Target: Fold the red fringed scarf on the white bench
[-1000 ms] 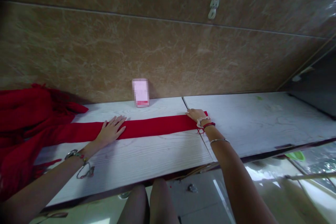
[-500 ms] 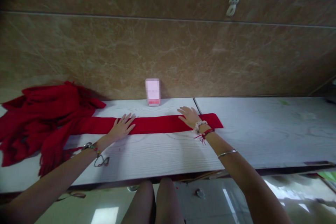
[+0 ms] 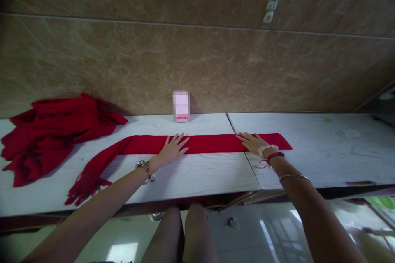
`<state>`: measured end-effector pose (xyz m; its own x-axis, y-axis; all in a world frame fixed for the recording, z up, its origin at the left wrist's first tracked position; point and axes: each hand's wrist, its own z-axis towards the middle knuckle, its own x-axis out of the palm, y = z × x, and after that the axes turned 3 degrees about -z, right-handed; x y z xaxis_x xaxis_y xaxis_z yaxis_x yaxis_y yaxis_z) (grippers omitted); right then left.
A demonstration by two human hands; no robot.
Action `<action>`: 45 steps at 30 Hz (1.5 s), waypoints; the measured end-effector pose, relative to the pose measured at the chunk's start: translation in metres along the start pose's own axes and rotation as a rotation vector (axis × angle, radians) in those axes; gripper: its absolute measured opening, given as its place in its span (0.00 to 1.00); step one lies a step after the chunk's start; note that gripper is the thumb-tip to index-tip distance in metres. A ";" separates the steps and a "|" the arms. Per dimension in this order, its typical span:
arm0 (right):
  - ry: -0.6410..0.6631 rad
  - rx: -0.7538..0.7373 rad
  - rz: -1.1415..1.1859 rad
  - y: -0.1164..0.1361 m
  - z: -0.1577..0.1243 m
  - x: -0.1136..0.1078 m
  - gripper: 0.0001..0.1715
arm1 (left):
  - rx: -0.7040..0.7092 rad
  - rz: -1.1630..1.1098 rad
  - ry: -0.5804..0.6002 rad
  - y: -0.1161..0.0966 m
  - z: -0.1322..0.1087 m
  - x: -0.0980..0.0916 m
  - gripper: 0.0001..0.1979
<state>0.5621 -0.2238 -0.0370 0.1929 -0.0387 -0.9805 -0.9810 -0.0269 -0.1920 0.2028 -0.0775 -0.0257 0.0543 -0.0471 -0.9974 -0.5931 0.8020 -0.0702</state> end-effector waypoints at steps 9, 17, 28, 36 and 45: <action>-0.155 -0.167 0.122 0.127 0.067 -0.037 0.27 | -0.088 0.222 -0.114 0.071 -0.050 -0.013 0.23; -0.096 -0.428 0.188 0.245 0.134 -0.064 0.27 | -0.268 0.356 -0.104 0.136 -0.114 -0.020 0.20; -0.063 -0.426 0.216 0.246 0.135 -0.058 0.26 | -0.149 0.467 -0.002 0.217 -0.136 -0.081 0.33; -0.109 -0.450 0.232 0.281 0.157 -0.076 0.29 | -0.261 0.261 -0.013 0.217 -0.130 -0.027 0.21; -0.065 -0.482 0.232 0.278 0.156 -0.062 0.27 | -0.373 0.233 -0.066 0.203 -0.137 -0.017 0.22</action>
<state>0.2744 -0.0730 -0.0363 -0.0442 -0.0365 -0.9984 -0.8750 -0.4808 0.0563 -0.0288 0.0048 -0.0254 -0.0710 0.1577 -0.9849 -0.8444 0.5161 0.1435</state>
